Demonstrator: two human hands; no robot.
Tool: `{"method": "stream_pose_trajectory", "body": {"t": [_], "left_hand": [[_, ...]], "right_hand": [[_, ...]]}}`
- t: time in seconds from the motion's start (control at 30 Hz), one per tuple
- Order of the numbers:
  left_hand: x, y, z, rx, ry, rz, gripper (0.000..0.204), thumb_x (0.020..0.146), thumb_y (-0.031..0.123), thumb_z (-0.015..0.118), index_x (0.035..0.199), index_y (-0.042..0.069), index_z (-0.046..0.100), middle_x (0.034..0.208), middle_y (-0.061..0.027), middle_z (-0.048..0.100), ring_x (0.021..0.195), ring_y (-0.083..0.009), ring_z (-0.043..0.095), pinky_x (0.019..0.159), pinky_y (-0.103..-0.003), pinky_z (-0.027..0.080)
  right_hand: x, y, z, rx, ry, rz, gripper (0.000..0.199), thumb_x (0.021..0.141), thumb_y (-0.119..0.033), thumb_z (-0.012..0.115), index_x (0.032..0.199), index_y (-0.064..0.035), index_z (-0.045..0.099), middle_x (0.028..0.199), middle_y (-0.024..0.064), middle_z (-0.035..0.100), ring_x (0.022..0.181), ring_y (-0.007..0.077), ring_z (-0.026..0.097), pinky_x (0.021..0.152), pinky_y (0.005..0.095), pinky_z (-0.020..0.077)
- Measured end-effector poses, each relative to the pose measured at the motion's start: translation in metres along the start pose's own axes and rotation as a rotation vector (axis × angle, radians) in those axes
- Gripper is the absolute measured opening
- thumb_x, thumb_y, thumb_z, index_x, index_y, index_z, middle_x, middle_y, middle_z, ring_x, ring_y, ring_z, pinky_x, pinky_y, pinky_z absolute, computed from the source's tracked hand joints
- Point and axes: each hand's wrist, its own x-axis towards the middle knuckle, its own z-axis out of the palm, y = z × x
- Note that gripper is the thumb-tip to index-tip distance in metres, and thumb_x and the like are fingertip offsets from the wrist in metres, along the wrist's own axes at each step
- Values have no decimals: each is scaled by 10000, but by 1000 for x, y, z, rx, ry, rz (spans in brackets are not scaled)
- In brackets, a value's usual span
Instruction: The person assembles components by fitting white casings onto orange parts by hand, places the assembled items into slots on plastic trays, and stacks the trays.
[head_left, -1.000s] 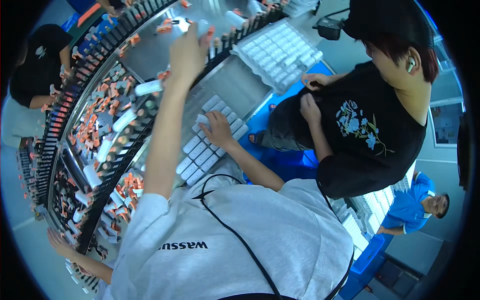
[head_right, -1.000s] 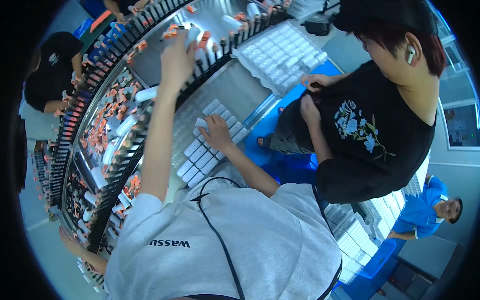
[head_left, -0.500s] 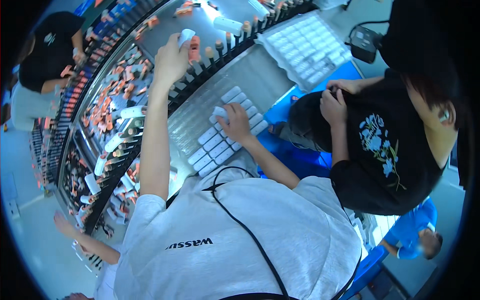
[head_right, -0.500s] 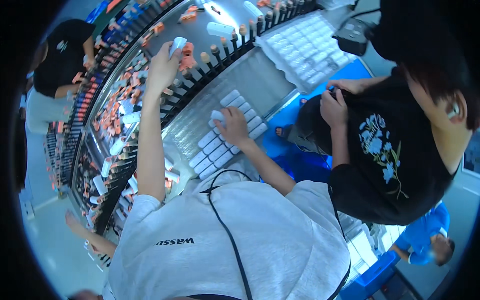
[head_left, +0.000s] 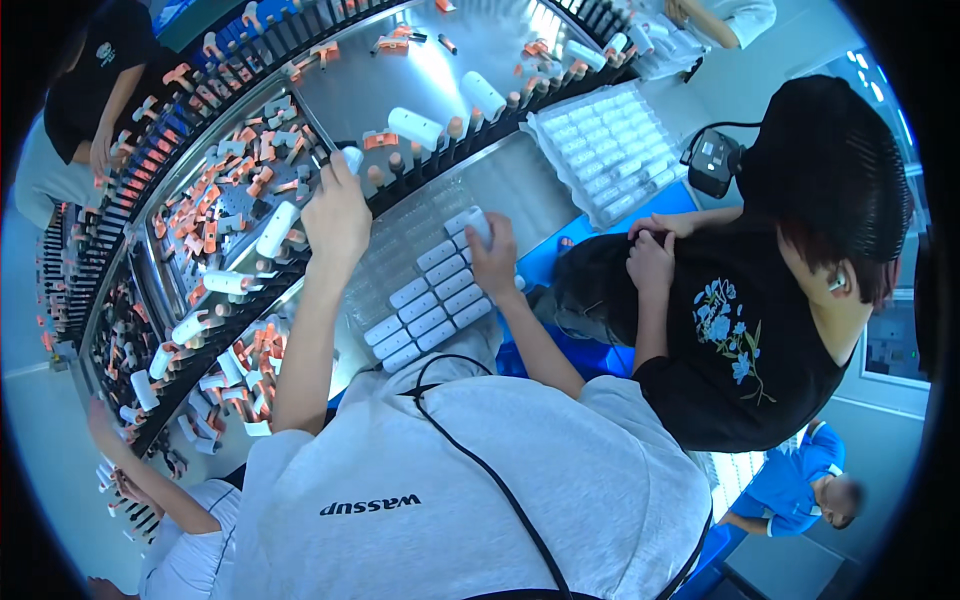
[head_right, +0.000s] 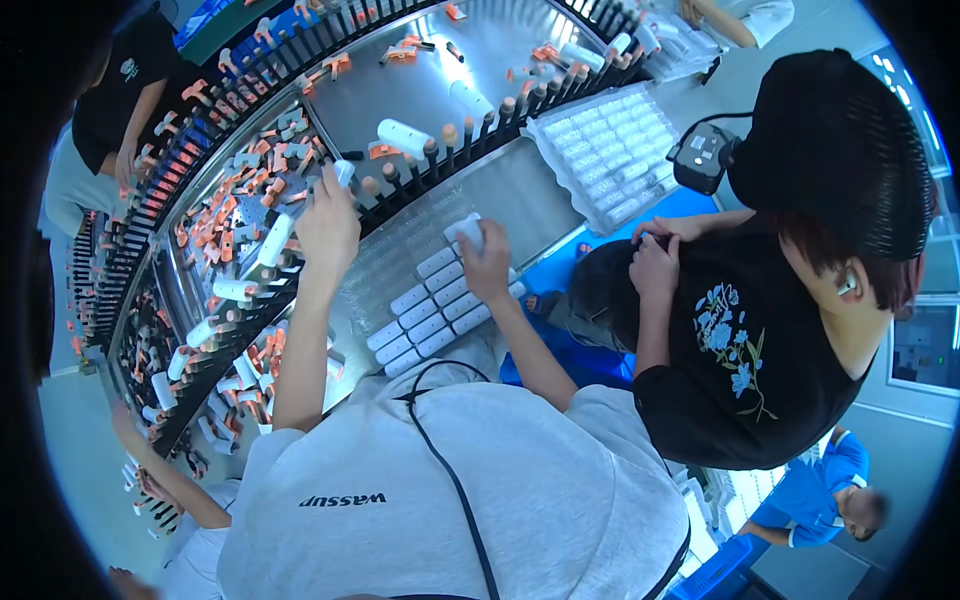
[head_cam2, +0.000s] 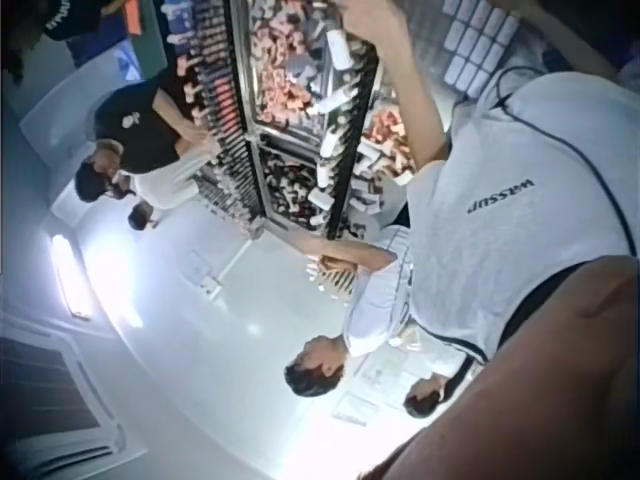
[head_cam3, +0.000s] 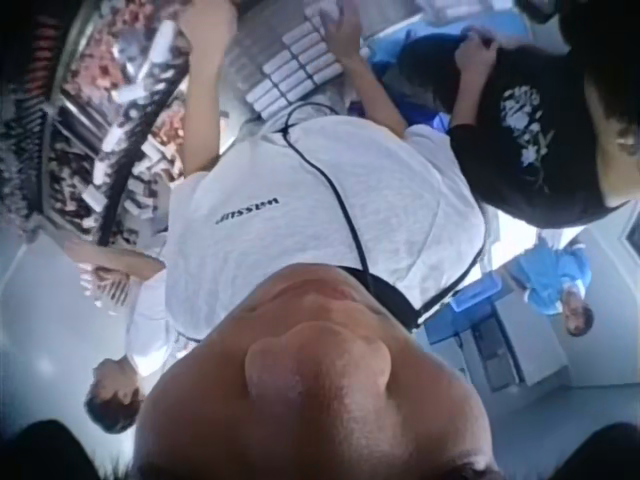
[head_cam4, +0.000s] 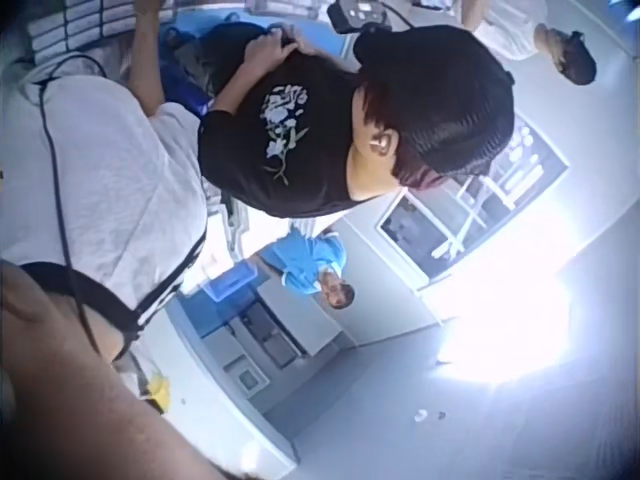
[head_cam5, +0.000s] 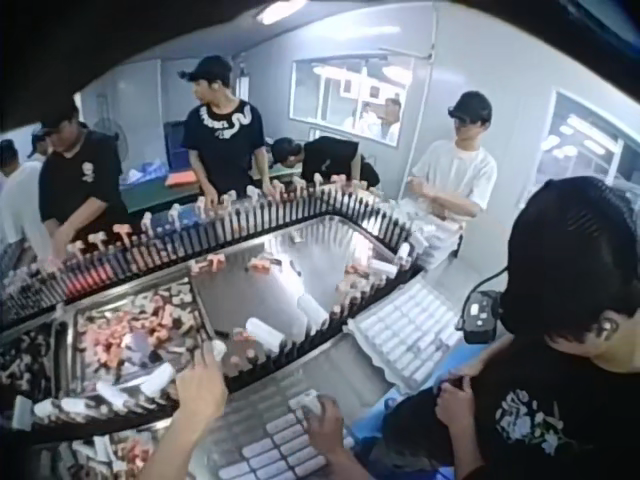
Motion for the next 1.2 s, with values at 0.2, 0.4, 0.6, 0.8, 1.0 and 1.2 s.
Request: {"method": "stream_pose_trajectory", "body": {"t": [0.2, 0.4, 0.6, 0.8, 1.0, 1.2], "left_hand": [[-25, -40, -10, 133, 55, -51, 469, 983, 182, 596, 1349, -73, 451, 988, -193, 659, 673, -325, 732, 540, -406, 601], [-50, -76, -15, 212, 93, -36, 518, 992, 211, 590, 1390, -82, 433, 911, -147, 644, 623, -292, 725, 513, -371, 591], [-81, -110, -40, 234, 25, -160, 647, 888, 100, 596, 1457, -114, 375, 1042, -192, 636, 758, -314, 734, 609, -395, 607], [-116, -143, -56, -29, -30, -290, 778, 974, 360, 599, 1518, -114, 308, 1305, -254, 565, 1045, -392, 652, 780, -520, 571], [-158, -154, -65, 101, 258, -316, 824, 904, 299, 698, 1526, -88, 319, 1471, -343, 412, 1328, -503, 438, 1086, -585, 400], [-188, -116, -78, -505, 366, -308, 417, 883, 66, 671, 1290, 4, 601, 1088, -155, 648, 927, -323, 609, 802, -437, 486]], "right_hand": [[134, -48, -33, 77, 313, -116, 327, 985, -212, 683, 1204, 29, 650, 1044, 136, 720, 954, 203, 666, 863, 348, 519], [267, -87, -67, -213, -346, -521, 393, 861, -160, 767, 1241, -81, 709, 1241, 165, 701, 1175, 359, 638, 1007, 426, 496], [257, -96, -11, -417, -751, -655, 418, 907, -276, 707, 1296, -125, 684, 1238, 194, 690, 1182, 388, 628, 1019, 470, 487], [167, -108, 20, -462, -396, -654, 447, 950, -241, 649, 1352, -62, 574, 1166, 194, 640, 1067, 426, 620, 872, 526, 530], [103, -135, 32, -312, -317, -672, 856, 952, -333, 694, 1581, 56, 263, 1558, 310, 357, 1429, 495, 376, 1175, 532, 339], [74, -100, 15, 136, -101, -262, 344, 904, -126, 714, 1209, 10, 630, 1204, 193, 641, 1037, 370, 643, 944, 471, 510]]}}
